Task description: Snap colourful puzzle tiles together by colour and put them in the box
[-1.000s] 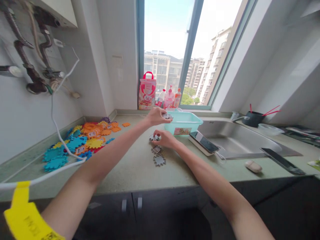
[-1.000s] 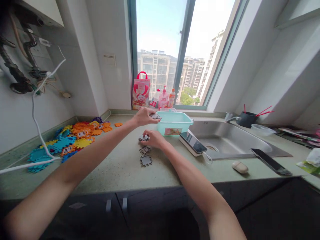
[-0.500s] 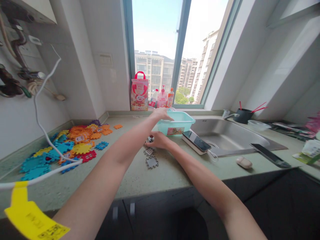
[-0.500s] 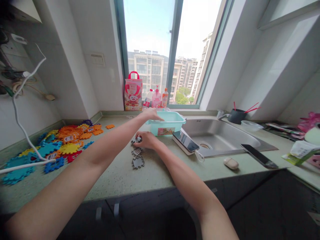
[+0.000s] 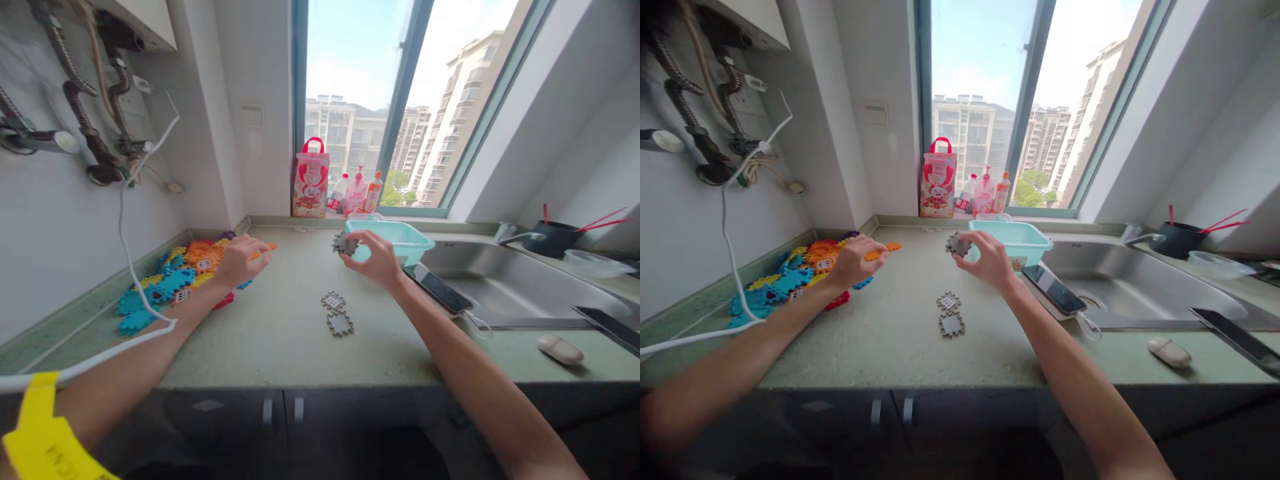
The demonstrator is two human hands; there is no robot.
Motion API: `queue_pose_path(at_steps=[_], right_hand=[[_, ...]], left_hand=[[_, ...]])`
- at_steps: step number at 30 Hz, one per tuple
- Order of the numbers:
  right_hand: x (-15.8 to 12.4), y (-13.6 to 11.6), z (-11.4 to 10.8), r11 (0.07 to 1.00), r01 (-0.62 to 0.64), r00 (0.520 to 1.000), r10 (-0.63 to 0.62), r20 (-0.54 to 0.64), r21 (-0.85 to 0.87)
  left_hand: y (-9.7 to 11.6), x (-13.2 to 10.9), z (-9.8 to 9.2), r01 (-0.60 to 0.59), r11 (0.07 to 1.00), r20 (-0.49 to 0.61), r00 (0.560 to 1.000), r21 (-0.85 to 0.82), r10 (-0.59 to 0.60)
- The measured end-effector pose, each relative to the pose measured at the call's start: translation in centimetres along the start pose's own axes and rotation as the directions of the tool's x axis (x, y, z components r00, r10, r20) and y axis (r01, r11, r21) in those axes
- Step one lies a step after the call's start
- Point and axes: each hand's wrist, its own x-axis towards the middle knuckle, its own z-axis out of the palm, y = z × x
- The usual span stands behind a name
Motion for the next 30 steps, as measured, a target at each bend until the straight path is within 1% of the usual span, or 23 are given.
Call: queue_pose_path(at_steps=[2,4,5,6,7,9,11,12,13,14,15,16,18,19,21,22,23,24,25,26,27,29,30], right_hand=[[1.1,1.3,-1.7,0.986,-0.123,0.986,0.109,-0.128,-0.108],[2.7,3.4,-3.1,0.921,-0.323,0.941,0.288,-0.179,-0.216],[3.7,4.5,-3.7,0.865,-0.417,0.909,0.395,-0.135,-0.279],[4.8,5.7,-4.1,0.804,-0.482,0.865,0.501,-0.041,-0.348],[5.8,6.8,-4.3,0.747,-0.515,0.804,0.591,0.067,-0.42],[7.6,8.6,-4.2,0.676,-0.52,0.652,0.709,0.269,-0.522],[8.9,9.6,-3.6,0.657,-0.499,0.486,0.752,0.445,-0.565],[9.2,9.9,-3.2,0.655,-0.49,0.42,0.756,0.503,-0.575],[9.5,10.1,-2.8,0.653,-0.483,0.368,0.756,0.541,-0.584],[9.7,10.2,-2.5,0.653,-0.472,0.334,0.754,0.565,-0.592],[9.9,10.1,-2.3,0.66,-0.455,0.319,0.747,0.583,-0.598],[10.1,10.0,-2.3,0.675,-0.426,0.332,0.736,0.589,-0.603],[10.6,9.4,-2.7,0.709,-0.349,0.416,0.703,0.577,-0.612],[10.7,8.9,-3.1,0.723,-0.311,0.487,0.679,0.55,-0.617],[10.4,7.3,-4.0,0.756,-0.259,0.667,0.59,0.455,-0.601],[9.8,6.2,-4.4,0.801,-0.228,0.789,0.485,0.377,-0.553],[8.8,5.0,-4.6,0.864,-0.17,0.89,0.341,0.302,-0.475],[7.5,3.7,-4.6,0.916,-0.102,0.952,0.203,0.227,-0.389],[5.9,2.4,-4.4,0.956,-0.015,0.978,0.075,0.194,-0.293],[4.1,1.2,-3.9,0.976,0.076,0.981,-0.038,0.189,-0.203],[2.2,0.1,-3.3,0.979,0.164,0.965,-0.135,0.224,-0.118],[-1.2,-1.6,-1.9,0.968,0.247,0.898,-0.247,0.364,0.046],[-2.5,-2.1,-1.2,0.968,0.221,0.853,-0.25,0.459,0.117]], left_hand=[[-2.2,-1.6,0.3,0.01,0.999,0.071,0.997,0.046,-0.014],[-3.5,-1.8,1.0,-0.004,0.996,0.128,0.992,0.088,-0.007],[-3.8,-1.6,1.4,-0.023,0.995,0.149,0.989,0.101,0.007],[-4.0,-1.3,1.8,-0.047,0.994,0.167,0.986,0.104,0.029],[-4.0,-1.1,2.1,-0.075,0.992,0.186,0.981,0.097,0.056],[-4.0,-0.8,2.5,-0.12,0.99,0.223,0.969,0.07,0.101],[-4.0,-0.8,2.7,-0.135,0.989,0.253,0.96,0.058,0.116],[-4.1,-0.9,2.7,-0.137,0.989,0.264,0.957,0.062,0.116],[-4.2,-1.1,2.7,-0.136,0.988,0.272,0.956,0.071,0.112],[-4.4,-1.2,2.7,-0.134,0.988,0.276,0.955,0.078,0.108],[-4.5,-1.2,2.6,-0.13,0.988,0.279,0.955,0.084,0.102],[-4.6,-1.3,2.5,-0.125,0.988,0.282,0.954,0.086,0.096],[-4.6,-1.3,2.3,-0.115,0.99,0.291,0.953,0.085,0.086],[-4.5,-1.3,2.2,-0.113,0.99,0.297,0.951,0.085,0.083],[-4.3,-1.2,2.0,-0.116,0.989,0.308,0.948,0.09,0.083],[-4.1,-1.2,1.9,-0.12,0.988,0.311,0.946,0.093,0.086],[-3.8,-1.2,1.8,-0.126,0.988,0.315,0.945,0.093,0.091],[-3.6,-1.2,1.8,-0.132,0.987,0.318,0.943,0.091,0.097],[-3.3,-1.1,1.7,-0.138,0.987,0.322,0.941,0.087,0.103],[-3.0,-1.1,1.6,-0.144,0.986,0.327,0.939,0.084,0.109],[-2.7,-1.1,1.6,-0.151,0.985,0.332,0.936,0.085,0.115],[-2.1,-1.0,1.4,-0.17,0.981,0.346,0.929,0.095,0.128],[-1.7,-1.0,1.2,-0.183,0.978,0.351,0.926,0.1,0.137]])
